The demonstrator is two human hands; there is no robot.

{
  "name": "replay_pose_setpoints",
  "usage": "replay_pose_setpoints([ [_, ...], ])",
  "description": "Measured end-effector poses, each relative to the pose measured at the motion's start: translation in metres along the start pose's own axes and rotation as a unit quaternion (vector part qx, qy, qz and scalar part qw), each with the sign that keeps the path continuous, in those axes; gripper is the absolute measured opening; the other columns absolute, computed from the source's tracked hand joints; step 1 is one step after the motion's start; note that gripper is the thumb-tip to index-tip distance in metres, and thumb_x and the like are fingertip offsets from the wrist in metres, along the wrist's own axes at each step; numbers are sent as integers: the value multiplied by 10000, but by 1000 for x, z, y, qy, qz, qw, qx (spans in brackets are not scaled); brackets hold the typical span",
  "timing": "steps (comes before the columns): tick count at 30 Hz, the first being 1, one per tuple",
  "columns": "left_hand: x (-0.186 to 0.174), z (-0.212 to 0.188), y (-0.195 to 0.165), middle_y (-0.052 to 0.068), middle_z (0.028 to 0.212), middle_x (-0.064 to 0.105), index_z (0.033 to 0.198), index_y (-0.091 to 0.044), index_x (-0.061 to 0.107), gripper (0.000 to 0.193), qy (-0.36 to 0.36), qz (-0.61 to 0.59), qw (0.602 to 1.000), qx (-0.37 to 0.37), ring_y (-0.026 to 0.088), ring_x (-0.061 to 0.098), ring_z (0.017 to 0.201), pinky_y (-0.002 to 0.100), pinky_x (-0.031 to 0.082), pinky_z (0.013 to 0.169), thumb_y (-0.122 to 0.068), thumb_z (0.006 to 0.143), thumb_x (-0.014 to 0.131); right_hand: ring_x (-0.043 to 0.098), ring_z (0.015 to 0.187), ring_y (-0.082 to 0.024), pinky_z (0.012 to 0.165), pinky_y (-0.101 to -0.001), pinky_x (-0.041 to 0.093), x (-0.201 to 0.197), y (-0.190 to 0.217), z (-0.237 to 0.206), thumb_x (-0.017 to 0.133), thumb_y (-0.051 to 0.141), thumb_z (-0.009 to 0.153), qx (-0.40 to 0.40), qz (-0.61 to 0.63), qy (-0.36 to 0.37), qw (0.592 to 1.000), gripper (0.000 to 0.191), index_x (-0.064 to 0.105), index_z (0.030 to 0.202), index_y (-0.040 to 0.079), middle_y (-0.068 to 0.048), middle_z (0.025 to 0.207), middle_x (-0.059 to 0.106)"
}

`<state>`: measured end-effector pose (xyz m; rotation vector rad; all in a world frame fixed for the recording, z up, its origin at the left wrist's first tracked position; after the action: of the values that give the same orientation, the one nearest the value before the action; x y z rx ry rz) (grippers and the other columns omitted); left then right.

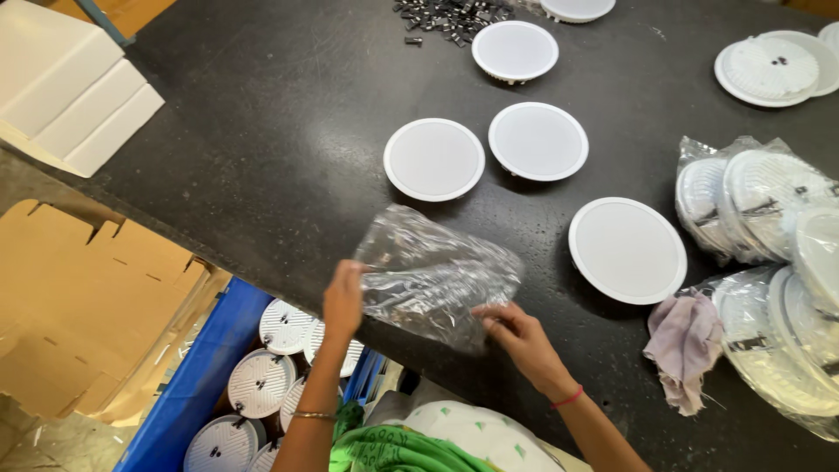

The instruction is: The person places round LED panel lights into clear plastic bags at a workbench, wraps the plastic around each light, and stacks the bagged lights on the table. They occasionally wipe a light with a cloth, reach into a sack for supplies, and set finished lights aside.

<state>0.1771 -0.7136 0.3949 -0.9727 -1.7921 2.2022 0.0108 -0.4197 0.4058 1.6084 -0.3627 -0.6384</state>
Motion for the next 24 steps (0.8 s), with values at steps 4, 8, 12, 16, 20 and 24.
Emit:
replay_pose_setpoints([
  [4,48,-6,18,171,1026,726,1103,-101,621,302,155,79,984,-44,356,712,965,434,525,864,-349,984,496,435,1431,-290,1188,-422,333,54,53,22,621,204,970,-245,-360,72,897,425,591,1383,108,-75,1513,538],
  [8,41,2,18,179,1039,738,1101,-104,644,278,146,108,983,-13,380,681,983,439,518,851,-340,962,592,256,1551,-316,1262,-489,190,76,55,55,642,323,988,-234,-438,109,861,711,360,1610,126,-104,1683,317],
  [12,-15,26,47,126,911,742,1032,-51,669,309,46,45,990,-125,234,721,785,352,569,696,-305,882,762,99,1507,-399,1195,-526,100,60,55,49,782,551,724,-190,-428,57,882,1140,162,1581,127,-176,1662,127],
  [16,-17,28,57,53,842,673,1014,-8,656,291,50,-97,979,-170,116,668,687,272,579,544,-208,852,793,112,1556,-367,1209,-535,71,90,37,9,797,610,694,-202,-437,153,863,1200,143,1575,124,-132,1702,139],
  [20,-19,33,41,83,841,681,993,-12,629,247,23,-70,993,-96,136,621,650,306,542,568,-131,850,792,481,1285,-199,1182,-359,373,91,-26,11,496,466,1045,48,-462,228,855,604,347,1593,261,66,1798,146],
  [24,-22,39,24,66,958,765,1013,-63,749,132,39,-1,999,-21,165,713,801,311,572,759,-57,888,705,194,1529,-348,1202,-498,128,86,30,27,597,346,964,-145,-495,53,855,699,333,1561,96,-132,1673,215],
])
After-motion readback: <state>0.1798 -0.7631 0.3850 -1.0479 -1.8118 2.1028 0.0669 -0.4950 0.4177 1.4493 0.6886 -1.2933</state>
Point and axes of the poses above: each hand's wrist, its own z-axis towards the middle knuckle, its own x-axis out of the palm, y = z × x, the point moved 10 cm from there along z, towards the middle knuckle
